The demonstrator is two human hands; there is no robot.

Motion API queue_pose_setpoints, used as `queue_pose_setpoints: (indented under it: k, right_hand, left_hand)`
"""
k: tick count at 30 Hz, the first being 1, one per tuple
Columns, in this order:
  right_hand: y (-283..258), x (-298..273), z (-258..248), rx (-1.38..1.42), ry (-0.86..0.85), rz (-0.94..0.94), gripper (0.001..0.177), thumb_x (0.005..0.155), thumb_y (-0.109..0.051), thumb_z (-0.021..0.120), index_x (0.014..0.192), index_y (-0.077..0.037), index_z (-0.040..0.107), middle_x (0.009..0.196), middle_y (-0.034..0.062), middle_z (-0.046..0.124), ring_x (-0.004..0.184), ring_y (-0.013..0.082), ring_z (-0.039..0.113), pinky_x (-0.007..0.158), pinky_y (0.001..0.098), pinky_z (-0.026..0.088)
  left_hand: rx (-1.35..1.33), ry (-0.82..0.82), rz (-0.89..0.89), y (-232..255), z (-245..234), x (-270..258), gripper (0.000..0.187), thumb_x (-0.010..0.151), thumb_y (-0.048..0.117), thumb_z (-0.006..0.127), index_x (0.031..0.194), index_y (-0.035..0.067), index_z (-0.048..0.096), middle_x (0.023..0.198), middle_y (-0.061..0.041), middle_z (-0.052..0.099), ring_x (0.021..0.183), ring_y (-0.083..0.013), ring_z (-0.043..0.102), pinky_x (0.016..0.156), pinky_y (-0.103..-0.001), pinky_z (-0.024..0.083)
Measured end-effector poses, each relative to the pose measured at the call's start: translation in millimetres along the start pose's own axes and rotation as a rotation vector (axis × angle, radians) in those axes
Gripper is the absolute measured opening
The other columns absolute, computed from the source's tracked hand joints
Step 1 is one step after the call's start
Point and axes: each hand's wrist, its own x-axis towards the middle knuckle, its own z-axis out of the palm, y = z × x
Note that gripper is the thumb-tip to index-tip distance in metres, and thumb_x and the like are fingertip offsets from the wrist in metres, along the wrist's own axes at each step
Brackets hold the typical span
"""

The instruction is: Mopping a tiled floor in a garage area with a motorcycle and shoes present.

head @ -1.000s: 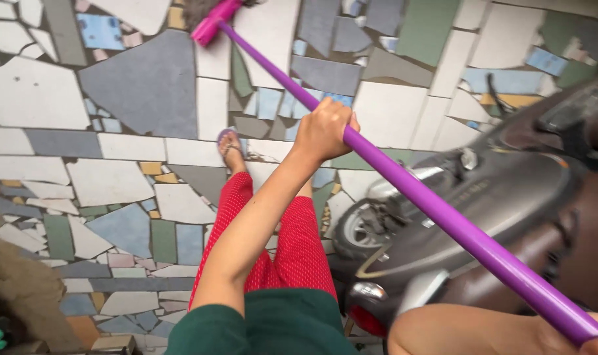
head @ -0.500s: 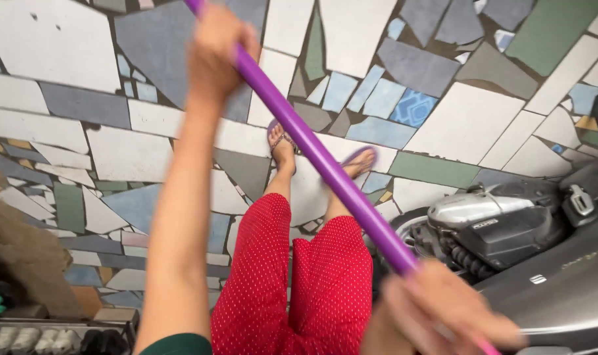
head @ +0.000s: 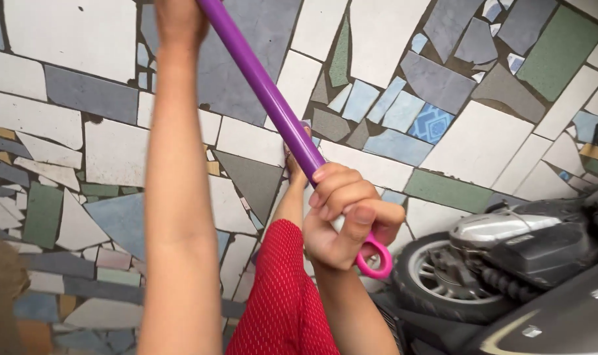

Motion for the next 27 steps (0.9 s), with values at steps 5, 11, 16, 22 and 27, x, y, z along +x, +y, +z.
queue_pose_setpoints:
  k: [5, 11, 16, 22, 27]
  right_hand:
    - [-16, -92, -29, -0.018, 0.043, -0.054, 0.015, 0.105, -0.011, 0.046, 0.090, -0.012, 0.041, 0.059, 0.0047, 0.042, 0.051, 0.0186, 0.046, 0.067, 0.0377, 0.054]
    - [-58, -186, -56, -0.021, 0.069, -0.067, 0.018, 0.107, -0.013, 0.045, 0.090, -0.013, 0.040, 0.059, 0.0031, 0.039, 0.050, 0.0168, 0.042, 0.068, 0.0354, 0.054]
    - [-114, -232, -47, -0.102, 0.088, -0.080, 0.017, 0.106, -0.014, 0.048, 0.091, -0.014, 0.041, 0.060, 0.0019, 0.040, 0.050, 0.0157, 0.043, 0.065, 0.0335, 0.054]
    - [-166, -288, -19, -0.129, 0.075, -0.171, 0.023, 0.109, -0.010, 0.043, 0.086, -0.012, 0.046, 0.051, 0.0040, 0.043, 0.044, 0.0180, 0.047, 0.065, 0.0426, 0.058]
    - [-227, -359, 15, -0.155, 0.134, -0.210, 0.024, 0.107, -0.007, 0.045, 0.083, -0.011, 0.046, 0.048, 0.0035, 0.042, 0.043, 0.0177, 0.047, 0.062, 0.0411, 0.058]
  left_hand:
    - [-0.060, -0.024, -0.025, -6, 1, -99, 0.034, 0.093, 0.035, 0.087, 0.084, 0.017, 0.060, 0.080, -0.005, 0.063, 0.073, -0.0295, 0.063, 0.065, -0.040, 0.052]
    - [-0.163, -0.143, -0.093, -4, 2, -222, 0.040, 0.091, 0.041, 0.092, 0.086, 0.018, 0.059, 0.082, -0.005, 0.063, 0.077, -0.0304, 0.065, 0.068, -0.039, 0.053]
    - [-0.239, -0.167, -0.113, 29, -59, -240, 0.046, 0.089, 0.046, 0.096, 0.087, 0.019, 0.059, 0.084, -0.005, 0.063, 0.080, -0.0311, 0.066, 0.071, -0.039, 0.054]
    - [-0.307, -0.163, -0.099, 19, -142, -238, 0.054, 0.087, 0.053, 0.100, 0.089, 0.020, 0.058, 0.086, -0.005, 0.063, 0.084, -0.0319, 0.068, 0.074, -0.038, 0.055]
    - [-0.334, -0.125, 0.015, 2, -173, -286, 0.057, 0.081, 0.046, 0.101, 0.084, 0.013, 0.054, 0.111, -0.011, 0.062, 0.121, -0.0363, 0.058, 0.104, -0.041, 0.046]
